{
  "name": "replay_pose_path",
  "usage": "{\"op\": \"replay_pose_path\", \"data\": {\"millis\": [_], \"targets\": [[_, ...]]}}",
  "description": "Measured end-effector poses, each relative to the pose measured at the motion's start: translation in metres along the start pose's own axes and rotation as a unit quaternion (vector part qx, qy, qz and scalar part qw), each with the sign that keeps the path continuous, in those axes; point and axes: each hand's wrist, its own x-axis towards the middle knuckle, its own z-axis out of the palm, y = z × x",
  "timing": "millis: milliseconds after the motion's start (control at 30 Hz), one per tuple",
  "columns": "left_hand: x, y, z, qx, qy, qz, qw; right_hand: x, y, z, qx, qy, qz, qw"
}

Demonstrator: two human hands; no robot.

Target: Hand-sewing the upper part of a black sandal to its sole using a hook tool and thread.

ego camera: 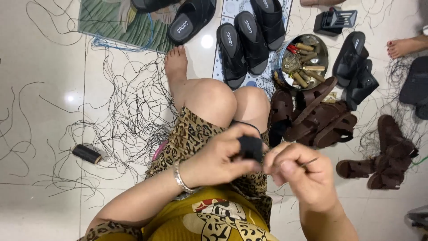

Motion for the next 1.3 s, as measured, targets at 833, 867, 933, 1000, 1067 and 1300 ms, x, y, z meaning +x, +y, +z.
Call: {"op": "replay_pose_path", "data": {"millis": [833, 867, 933, 1000, 1067, 1300], "targets": [[-0.029, -0.010, 0.002, 0.271, 0.016, 0.019, 0.962, -0.037, 0.072, -0.021, -0.024, 0.073, 0.059, 0.995], [-0.029, -0.019, 0.003, 0.406, 0.043, 0.006, 0.913, -0.036, 0.075, -0.017, 0.076, 0.084, 0.051, 0.992], [-0.027, -0.025, 0.011, 0.409, 0.052, 0.005, 0.911, -0.033, 0.082, -0.013, 0.175, 0.077, 0.028, 0.981], [-0.026, -0.034, 0.017, 0.410, 0.060, 0.001, 0.910, -0.030, 0.095, -0.014, 0.274, 0.072, 0.008, 0.959], [-0.024, -0.045, 0.020, 0.462, 0.072, 0.005, 0.884, -0.027, 0.113, -0.020, 0.269, 0.112, 0.019, 0.956], [-0.017, -0.040, -0.011, 0.357, 0.032, -0.061, 0.931, -0.006, 0.104, -0.037, 0.224, 0.144, 0.063, 0.962]]}}
